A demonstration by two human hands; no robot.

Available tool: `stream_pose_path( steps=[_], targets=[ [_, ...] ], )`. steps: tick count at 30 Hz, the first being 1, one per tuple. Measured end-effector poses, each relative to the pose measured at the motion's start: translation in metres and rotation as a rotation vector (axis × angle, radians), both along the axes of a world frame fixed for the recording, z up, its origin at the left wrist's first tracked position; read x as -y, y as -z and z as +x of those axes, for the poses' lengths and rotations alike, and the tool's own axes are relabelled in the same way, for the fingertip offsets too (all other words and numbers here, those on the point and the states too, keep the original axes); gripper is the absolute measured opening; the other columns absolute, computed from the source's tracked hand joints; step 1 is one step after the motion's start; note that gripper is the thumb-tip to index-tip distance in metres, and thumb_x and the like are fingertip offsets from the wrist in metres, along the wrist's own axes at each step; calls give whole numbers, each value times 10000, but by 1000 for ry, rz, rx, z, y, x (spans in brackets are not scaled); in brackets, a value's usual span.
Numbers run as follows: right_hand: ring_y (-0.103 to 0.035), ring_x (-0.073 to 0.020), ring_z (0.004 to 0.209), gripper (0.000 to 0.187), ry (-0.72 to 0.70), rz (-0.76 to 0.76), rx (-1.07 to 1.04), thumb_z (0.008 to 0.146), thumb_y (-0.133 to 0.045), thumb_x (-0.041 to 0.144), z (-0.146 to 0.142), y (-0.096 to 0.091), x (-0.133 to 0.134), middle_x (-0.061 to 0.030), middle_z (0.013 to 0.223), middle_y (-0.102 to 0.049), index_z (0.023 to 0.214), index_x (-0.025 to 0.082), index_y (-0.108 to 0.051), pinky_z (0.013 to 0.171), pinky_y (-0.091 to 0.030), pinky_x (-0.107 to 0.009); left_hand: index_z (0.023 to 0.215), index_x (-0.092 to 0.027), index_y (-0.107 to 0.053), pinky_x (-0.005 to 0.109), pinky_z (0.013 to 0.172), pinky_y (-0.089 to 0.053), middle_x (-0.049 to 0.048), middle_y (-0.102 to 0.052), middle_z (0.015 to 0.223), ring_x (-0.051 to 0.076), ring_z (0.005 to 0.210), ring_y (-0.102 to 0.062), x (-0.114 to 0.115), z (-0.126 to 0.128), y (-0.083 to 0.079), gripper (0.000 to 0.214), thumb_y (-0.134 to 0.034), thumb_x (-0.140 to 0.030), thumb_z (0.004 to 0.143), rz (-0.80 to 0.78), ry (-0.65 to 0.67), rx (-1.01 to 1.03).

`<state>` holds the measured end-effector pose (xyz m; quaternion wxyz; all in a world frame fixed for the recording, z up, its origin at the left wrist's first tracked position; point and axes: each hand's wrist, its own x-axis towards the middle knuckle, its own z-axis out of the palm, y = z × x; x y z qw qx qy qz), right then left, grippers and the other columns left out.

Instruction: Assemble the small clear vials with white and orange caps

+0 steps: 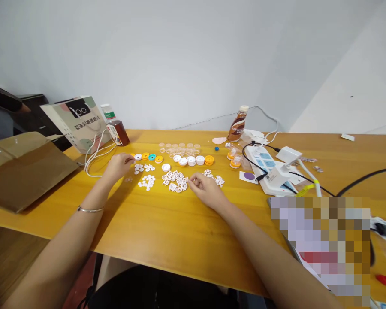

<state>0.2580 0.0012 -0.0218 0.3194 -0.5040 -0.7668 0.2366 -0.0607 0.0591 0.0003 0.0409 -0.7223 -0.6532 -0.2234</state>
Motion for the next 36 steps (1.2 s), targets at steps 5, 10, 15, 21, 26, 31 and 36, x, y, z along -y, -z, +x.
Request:
stream_pose_path(
  steps=[5, 10, 15, 21, 26, 31, 36],
  targets=[
    [-440, -105, 515, 159, -185, -71, 8, 812, -453, 328, -2, -2, 6, 31, 573, -489, 781, 192, -530, 494, -334, -218, 854, -171, -630, 246, 739, -441, 42, -630, 846, 143, 779, -574, 38, 57, -12, 162, -487, -246, 838, -69, 652, 120],
    [-409, -87, 504, 106, -410, -194, 60, 791, -492, 279, -4, -5, 12, 52, 579, -460, 830, 188, -529, 497, -328, -205, 836, -162, -607, 237, 719, -432, 40, -612, 826, 131, 774, -556, 67, 100, 0, 149, -464, -198, 860, -262, 988, 17],
    [-395, -79, 526, 128, -485, -238, 110, 748, -566, 269, -2, -6, 13, 59, 608, -439, 844, 191, -532, 499, -298, -200, 818, -155, -591, 247, 700, -428, 45, -613, 813, 136, 752, -553, 67, 104, 10, 132, -476, -211, 852, -284, 989, -14],
    [-373, -78, 528, 157, -481, -258, 114, 757, -574, 328, -2, -5, 12, 63, 610, -417, 828, 198, -521, 495, -278, -205, 865, -148, -594, 242, 689, -425, 47, -620, 825, 131, 758, -552, 66, 104, 9, 141, -466, -204, 859, -315, 994, 11],
    [-366, -81, 523, 171, -482, -273, 113, 757, -577, 349, -2, -4, 11, 67, 586, -395, 808, 198, -515, 490, -276, -204, 906, -160, -600, 244, 702, -435, 45, -630, 843, 134, 772, -566, 67, 104, 9, 148, -488, -242, 855, -333, 987, 49],
    [-374, -80, 515, 205, -457, -289, 118, 750, -585, 377, -3, -7, 12, 64, 583, -411, 803, 192, -513, 482, -270, -205, 953, -172, -604, 263, 752, -442, 47, -642, 872, 141, 803, -576, 54, 87, 2, 208, -471, -308, 867, -191, 865, 147],
    [-383, -82, 519, 194, -427, -310, 103, 746, -587, 365, -3, -8, 13, 58, 595, -433, 795, 187, -530, 486, -284, -209, 915, -162, -618, 275, 814, -441, 62, -648, 908, 163, 838, -592, 17, 37, -5, 204, -491, -296, 829, 107, 303, 254]
  ],
)
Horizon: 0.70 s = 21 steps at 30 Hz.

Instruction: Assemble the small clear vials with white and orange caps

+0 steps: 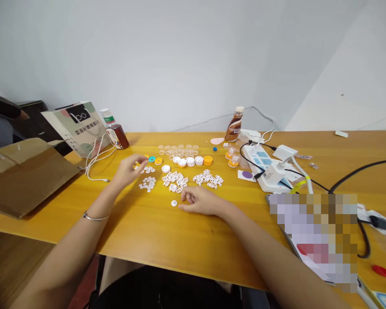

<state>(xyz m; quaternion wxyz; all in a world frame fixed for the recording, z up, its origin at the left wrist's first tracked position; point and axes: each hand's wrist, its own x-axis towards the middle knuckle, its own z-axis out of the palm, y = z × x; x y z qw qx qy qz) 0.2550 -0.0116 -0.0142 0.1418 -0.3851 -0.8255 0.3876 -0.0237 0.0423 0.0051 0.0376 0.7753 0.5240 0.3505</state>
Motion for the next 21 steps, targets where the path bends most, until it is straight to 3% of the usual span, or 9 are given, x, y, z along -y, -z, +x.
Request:
stream_pose_path(
  steps=[2, 6, 12, 21],
  targets=[
    [-390, -82, 522, 190, 9, 10, -5, 747, -585, 364, 0, 0, 0, 57, 594, -435, 791, 186, -535, 491, -292, -209, 994, -148, -597, 293, 869, -426, 82, -632, 1017, 187, 950, -576, -16, -24, 3, 237, -457, -248, 830, -2, -241, 49],
    [-406, -85, 530, 188, 8, 24, -12, 757, -572, 367, 0, 1, 0, 49, 592, -454, 785, 185, -535, 498, -307, -208, 1148, -104, -509, 355, 921, -400, 140, -564, 1177, 243, 1092, -518, -42, -59, 23, 359, -455, -192, 804, -64, -396, 86],
    [-412, -88, 533, 176, 22, 17, -18, 760, -569, 357, -1, 2, -2, 49, 586, -452, 774, 184, -536, 501, -311, -207, 1177, -83, -485, 300, 874, -424, 170, -551, 1202, 235, 1044, -560, -69, -76, 51, 463, -560, -261, 756, -220, -457, 117],
    [-427, -88, 540, 167, 45, 4, -14, 772, -555, 349, -1, 0, 0, 40, 603, -478, 779, 182, -546, 507, -320, -210, 984, -106, -600, 287, 832, -424, 101, -633, 997, 206, 916, -580, -76, -78, 52, 351, -593, -329, 712, -241, -472, 151]
  ],
)
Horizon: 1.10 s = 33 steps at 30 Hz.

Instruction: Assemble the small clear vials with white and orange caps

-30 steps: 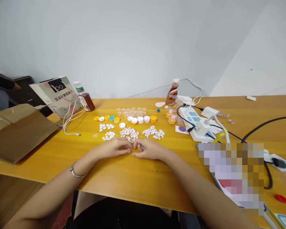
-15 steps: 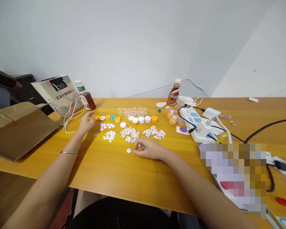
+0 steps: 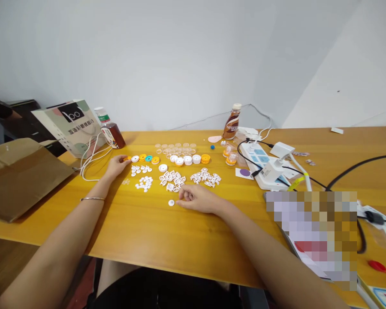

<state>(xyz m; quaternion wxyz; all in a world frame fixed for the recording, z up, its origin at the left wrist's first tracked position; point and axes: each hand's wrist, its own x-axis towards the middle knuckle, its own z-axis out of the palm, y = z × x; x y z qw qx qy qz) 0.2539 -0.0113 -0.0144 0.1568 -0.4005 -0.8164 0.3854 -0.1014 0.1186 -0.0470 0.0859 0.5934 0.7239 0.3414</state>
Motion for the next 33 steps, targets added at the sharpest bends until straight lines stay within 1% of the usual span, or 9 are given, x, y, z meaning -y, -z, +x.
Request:
stream_pose_path(
  steps=[3, 6, 9, 11, 13, 17, 20, 26, 33],
  targets=[
    [-437, -90, 549, 164, 0, 7, 4, 774, -554, 344, 0, -1, 0, 36, 612, -484, 784, 181, -545, 510, -327, -210, 987, -91, -595, 293, 819, -432, 107, -617, 979, 197, 875, -577, 3, 2, -2, 366, -605, -320, 701, 33, -24, 39],
    [-446, -92, 554, 165, 1, 8, 16, 777, -549, 345, 1, 0, -1, 34, 614, -491, 786, 181, -541, 514, -331, -212, 1044, -96, -564, 313, 864, -418, 129, -543, 1090, 200, 942, -543, 11, 10, -11, 398, -596, -314, 713, 117, -60, 67],
    [-450, -93, 559, 170, -2, 3, 14, 781, -546, 352, 1, 1, -1, 32, 623, -496, 789, 183, -539, 518, -334, -214, 1067, -151, -550, 312, 897, -401, 102, -490, 1140, 192, 996, -505, 30, 29, -27, 384, -595, -311, 721, 192, -42, 81],
    [-450, -93, 559, 167, -3, -5, 11, 782, -546, 351, 1, 1, -1, 32, 627, -498, 790, 184, -538, 518, -334, -214, 1042, -191, -560, 290, 853, -422, 68, -499, 1109, 172, 948, -516, 50, 48, -40, 360, -616, -321, 711, 213, 38, 91],
    [-453, -95, 561, 159, 6, -15, 19, 783, -544, 342, 0, -1, 0, 30, 624, -500, 787, 184, -539, 520, -337, -216, 1041, -199, -552, 296, 800, -431, 63, -512, 1090, 175, 922, -513, 74, 71, -52, 331, -604, -314, 735, 231, 276, 113],
    [-455, -100, 564, 156, 12, -19, 21, 792, -532, 339, -1, -4, 2, 26, 620, -500, 797, 183, -547, 525, -342, -222, 1101, -237, -517, 323, 843, -408, 49, -540, 1074, 178, 962, -495, 118, 110, -63, 323, -570, -283, 786, -1, 933, 48],
    [-442, -96, 559, 164, -5, -14, 0, 798, -530, 349, 0, -2, 0, 31, 621, -491, 804, 186, -549, 523, -339, -220, 1109, -245, -522, 353, 907, -383, 51, -531, 1060, 188, 1010, -478, 132, 125, -59, 317, -564, -287, 798, -106, 1140, -4],
    [-434, -92, 567, 163, -11, -14, -13, 797, -538, 345, 1, 1, -1, 33, 639, -490, 799, 182, -550, 523, -335, -218, 1042, -214, -546, 344, 828, -408, 52, -542, 976, 186, 908, -501, 133, 136, -42, 257, -565, -245, 787, -134, 1158, -140],
    [-420, -92, 553, 160, -14, 3, -26, 796, -542, 344, 0, -1, 0, 43, 598, -460, 790, 184, -553, 515, -324, -216, 993, -205, -564, 316, 795, -411, 46, -536, 942, 175, 879, -499, 133, 140, -35, 209, -539, -210, 785, -132, 1129, -207]
  ],
)
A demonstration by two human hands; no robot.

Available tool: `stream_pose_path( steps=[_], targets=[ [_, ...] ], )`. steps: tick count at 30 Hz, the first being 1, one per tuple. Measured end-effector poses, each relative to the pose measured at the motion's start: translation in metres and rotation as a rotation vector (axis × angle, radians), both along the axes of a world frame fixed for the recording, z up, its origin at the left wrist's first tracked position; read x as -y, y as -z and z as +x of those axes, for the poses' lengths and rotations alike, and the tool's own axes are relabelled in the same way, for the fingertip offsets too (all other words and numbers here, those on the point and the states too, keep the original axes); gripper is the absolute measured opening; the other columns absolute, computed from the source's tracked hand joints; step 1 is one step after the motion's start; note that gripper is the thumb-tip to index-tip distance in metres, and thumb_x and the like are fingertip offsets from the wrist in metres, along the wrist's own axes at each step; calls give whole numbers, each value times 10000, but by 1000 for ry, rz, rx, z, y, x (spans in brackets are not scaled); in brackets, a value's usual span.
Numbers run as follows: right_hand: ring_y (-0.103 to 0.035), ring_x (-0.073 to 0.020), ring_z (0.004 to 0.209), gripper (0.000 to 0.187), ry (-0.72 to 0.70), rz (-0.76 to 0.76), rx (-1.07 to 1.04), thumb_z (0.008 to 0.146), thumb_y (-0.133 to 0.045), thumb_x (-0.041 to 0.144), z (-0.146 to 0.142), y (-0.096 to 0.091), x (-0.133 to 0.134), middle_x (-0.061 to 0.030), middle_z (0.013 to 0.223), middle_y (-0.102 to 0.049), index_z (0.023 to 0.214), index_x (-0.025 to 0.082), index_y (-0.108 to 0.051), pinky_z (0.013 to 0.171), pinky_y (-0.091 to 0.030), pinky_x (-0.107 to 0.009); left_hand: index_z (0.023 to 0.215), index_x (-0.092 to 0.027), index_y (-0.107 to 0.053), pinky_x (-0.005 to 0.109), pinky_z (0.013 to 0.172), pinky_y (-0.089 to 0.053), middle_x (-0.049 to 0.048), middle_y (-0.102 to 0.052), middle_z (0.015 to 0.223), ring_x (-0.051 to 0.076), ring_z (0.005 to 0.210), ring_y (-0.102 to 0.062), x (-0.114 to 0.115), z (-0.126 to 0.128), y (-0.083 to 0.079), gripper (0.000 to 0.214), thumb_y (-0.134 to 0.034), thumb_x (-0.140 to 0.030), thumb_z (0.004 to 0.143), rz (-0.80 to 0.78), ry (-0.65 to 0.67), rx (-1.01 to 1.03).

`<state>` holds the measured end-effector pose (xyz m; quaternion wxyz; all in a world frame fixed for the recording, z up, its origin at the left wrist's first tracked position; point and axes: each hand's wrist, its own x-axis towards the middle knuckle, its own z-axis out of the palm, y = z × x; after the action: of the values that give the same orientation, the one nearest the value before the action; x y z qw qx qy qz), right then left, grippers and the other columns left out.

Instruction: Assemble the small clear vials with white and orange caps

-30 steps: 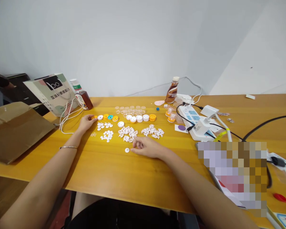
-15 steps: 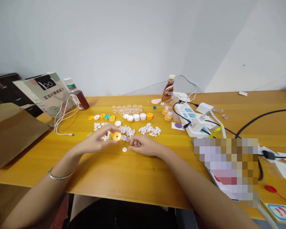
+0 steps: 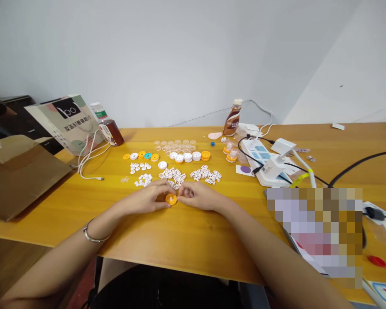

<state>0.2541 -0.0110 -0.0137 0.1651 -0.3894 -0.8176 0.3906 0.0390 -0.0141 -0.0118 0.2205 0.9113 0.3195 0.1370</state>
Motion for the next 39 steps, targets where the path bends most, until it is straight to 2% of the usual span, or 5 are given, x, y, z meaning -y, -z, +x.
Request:
stream_pose_path(
  steps=[5, 11, 17, 19, 39],
  targets=[
    [-429, -95, 565, 176, 13, -1, 11, 794, -544, 355, 0, 2, -1, 35, 611, -477, 792, 180, -555, 522, -326, -217, 1065, -215, -558, 330, 846, -417, 58, -535, 1001, 190, 952, -499, 0, 0, 0, 295, -577, -258, 774, -14, -19, 40],
    [-432, -98, 568, 196, 17, -9, 44, 806, -525, 372, 0, 0, 0, 26, 631, -488, 803, 178, -553, 527, -328, -222, 1101, -225, -558, 311, 857, -433, 58, -580, 1076, 175, 977, -533, -15, -29, -23, 326, -567, -330, 792, -36, -9, 97],
    [-445, -106, 583, 219, 24, -1, 51, 804, -522, 396, 0, 3, -2, 18, 641, -500, 800, 179, -552, 533, -333, -227, 809, -166, -620, 265, 683, -440, 52, -652, 812, 178, 753, -591, -53, -109, -30, 155, -505, -223, 722, 71, -708, -271],
    [-445, -106, 582, 221, 19, 9, 47, 805, -519, 400, 1, 5, -3, 19, 640, -503, 800, 181, -553, 534, -336, -228, 759, -157, -622, 257, 650, -429, 58, -660, 786, 186, 728, -596, -60, -126, -26, 148, -505, -218, 692, 42, -757, -311],
    [-445, -105, 573, 215, 22, 16, 46, 807, -523, 393, 1, 2, -1, 19, 634, -511, 801, 182, -564, 526, -329, -227, 678, -167, -673, 216, 562, -395, 27, -676, 685, 166, 650, -586, -65, -126, -22, 225, -528, -328, 621, -162, -642, -285]
  ],
)
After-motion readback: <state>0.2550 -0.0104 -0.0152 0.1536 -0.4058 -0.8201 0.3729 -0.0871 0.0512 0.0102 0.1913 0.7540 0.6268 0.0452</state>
